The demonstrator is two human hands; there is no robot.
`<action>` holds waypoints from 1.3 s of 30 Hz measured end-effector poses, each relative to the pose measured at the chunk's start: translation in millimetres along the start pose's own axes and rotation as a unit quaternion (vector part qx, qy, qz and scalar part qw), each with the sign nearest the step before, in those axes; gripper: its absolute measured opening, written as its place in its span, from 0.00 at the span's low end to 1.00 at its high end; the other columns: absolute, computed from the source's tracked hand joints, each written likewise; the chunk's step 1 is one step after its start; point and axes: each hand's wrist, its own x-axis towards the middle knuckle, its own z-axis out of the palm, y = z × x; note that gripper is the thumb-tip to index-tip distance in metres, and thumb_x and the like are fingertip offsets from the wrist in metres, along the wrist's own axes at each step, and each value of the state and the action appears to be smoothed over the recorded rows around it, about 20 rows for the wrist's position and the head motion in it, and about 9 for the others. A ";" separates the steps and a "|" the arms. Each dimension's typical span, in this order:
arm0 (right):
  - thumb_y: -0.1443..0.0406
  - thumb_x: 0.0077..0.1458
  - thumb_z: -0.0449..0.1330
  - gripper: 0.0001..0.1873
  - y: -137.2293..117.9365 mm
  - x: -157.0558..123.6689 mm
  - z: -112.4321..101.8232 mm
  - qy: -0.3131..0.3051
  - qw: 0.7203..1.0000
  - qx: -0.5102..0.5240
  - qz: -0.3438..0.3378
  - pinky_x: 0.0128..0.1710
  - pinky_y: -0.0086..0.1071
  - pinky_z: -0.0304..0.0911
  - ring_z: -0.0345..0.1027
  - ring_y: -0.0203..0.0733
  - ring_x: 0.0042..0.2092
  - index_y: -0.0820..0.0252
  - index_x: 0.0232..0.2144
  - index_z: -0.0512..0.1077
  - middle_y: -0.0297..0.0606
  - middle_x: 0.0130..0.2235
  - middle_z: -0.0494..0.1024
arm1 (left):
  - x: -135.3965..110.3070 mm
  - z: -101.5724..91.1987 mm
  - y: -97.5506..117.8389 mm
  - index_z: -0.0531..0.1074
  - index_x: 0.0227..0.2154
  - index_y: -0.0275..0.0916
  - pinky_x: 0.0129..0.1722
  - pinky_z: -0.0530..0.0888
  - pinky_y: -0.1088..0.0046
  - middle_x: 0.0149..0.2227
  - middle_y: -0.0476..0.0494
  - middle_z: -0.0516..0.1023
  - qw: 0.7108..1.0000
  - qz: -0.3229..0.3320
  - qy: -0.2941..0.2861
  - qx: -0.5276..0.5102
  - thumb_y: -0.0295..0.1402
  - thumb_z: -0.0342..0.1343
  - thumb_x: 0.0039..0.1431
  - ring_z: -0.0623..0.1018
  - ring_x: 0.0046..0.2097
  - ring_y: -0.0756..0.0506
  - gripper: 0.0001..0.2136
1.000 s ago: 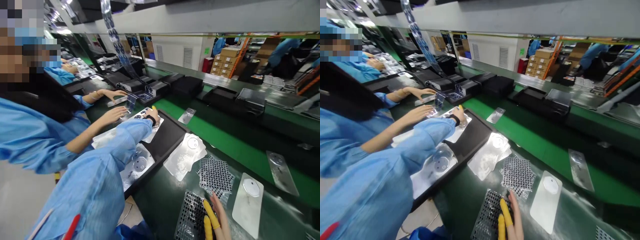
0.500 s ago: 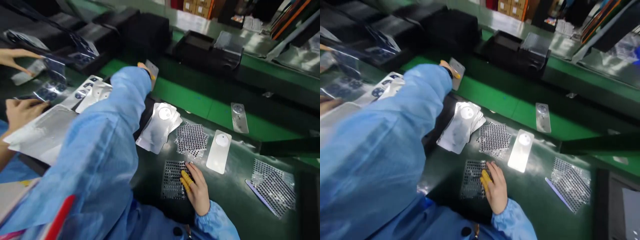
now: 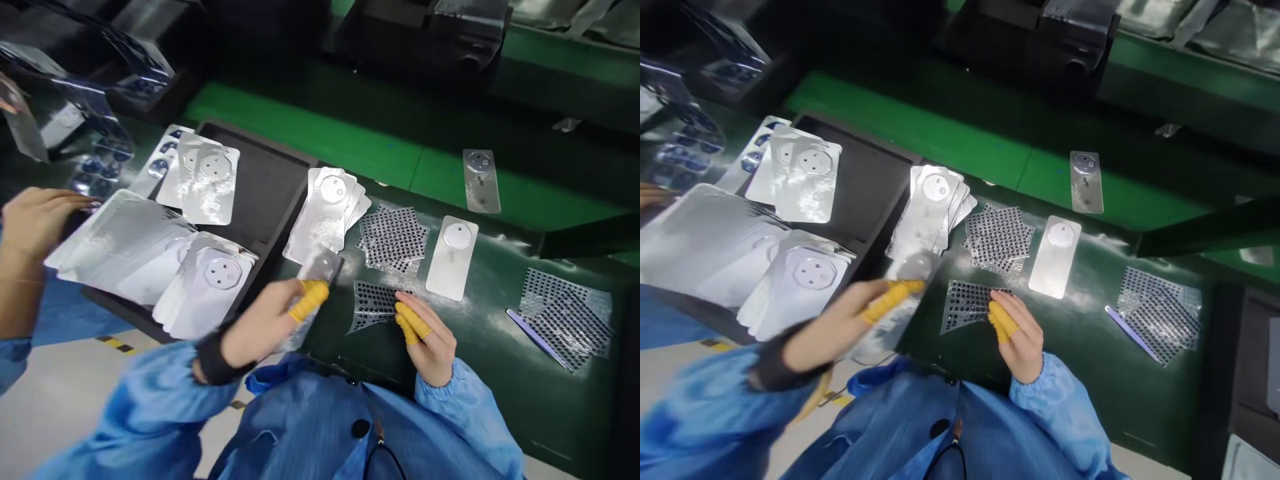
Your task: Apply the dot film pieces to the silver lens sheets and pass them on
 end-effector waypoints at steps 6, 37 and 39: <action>0.76 0.57 0.58 0.17 -6.4 3.6 0.4 -0.070 0.997 -0.020 -0.014 0.49 0.47 0.72 0.72 0.48 0.50 0.63 0.49 0.71 0.53 0.46 0.78 | -5.6 78.8 -16.8 0.79 0.27 0.33 0.37 0.78 0.68 0.31 0.39 0.83 0.997 0.025 -0.023 -0.073 0.40 0.59 0.50 0.81 0.34 0.42 0.13; 0.75 0.60 0.52 0.12 -35.3 43.6 20.3 -0.102 0.988 -0.052 -0.101 0.53 0.48 0.68 0.72 0.42 0.46 0.61 0.44 0.69 0.44 0.42 0.78 | -32.2 76.6 -16.3 0.33 0.68 0.40 0.46 0.78 0.65 0.60 0.31 0.68 0.984 0.164 0.052 -0.037 0.35 0.53 0.62 0.77 0.52 0.38 0.39; 0.72 0.61 0.52 0.09 -38.5 42.8 13.6 -0.127 0.983 -0.077 -0.104 0.54 0.54 0.64 0.70 0.47 0.51 0.63 0.42 0.70 0.49 0.46 0.76 | -31.1 79.1 -13.3 0.34 0.68 0.40 0.46 0.78 0.66 0.61 0.31 0.66 0.982 0.173 0.047 -0.052 0.34 0.53 0.62 0.75 0.54 0.38 0.39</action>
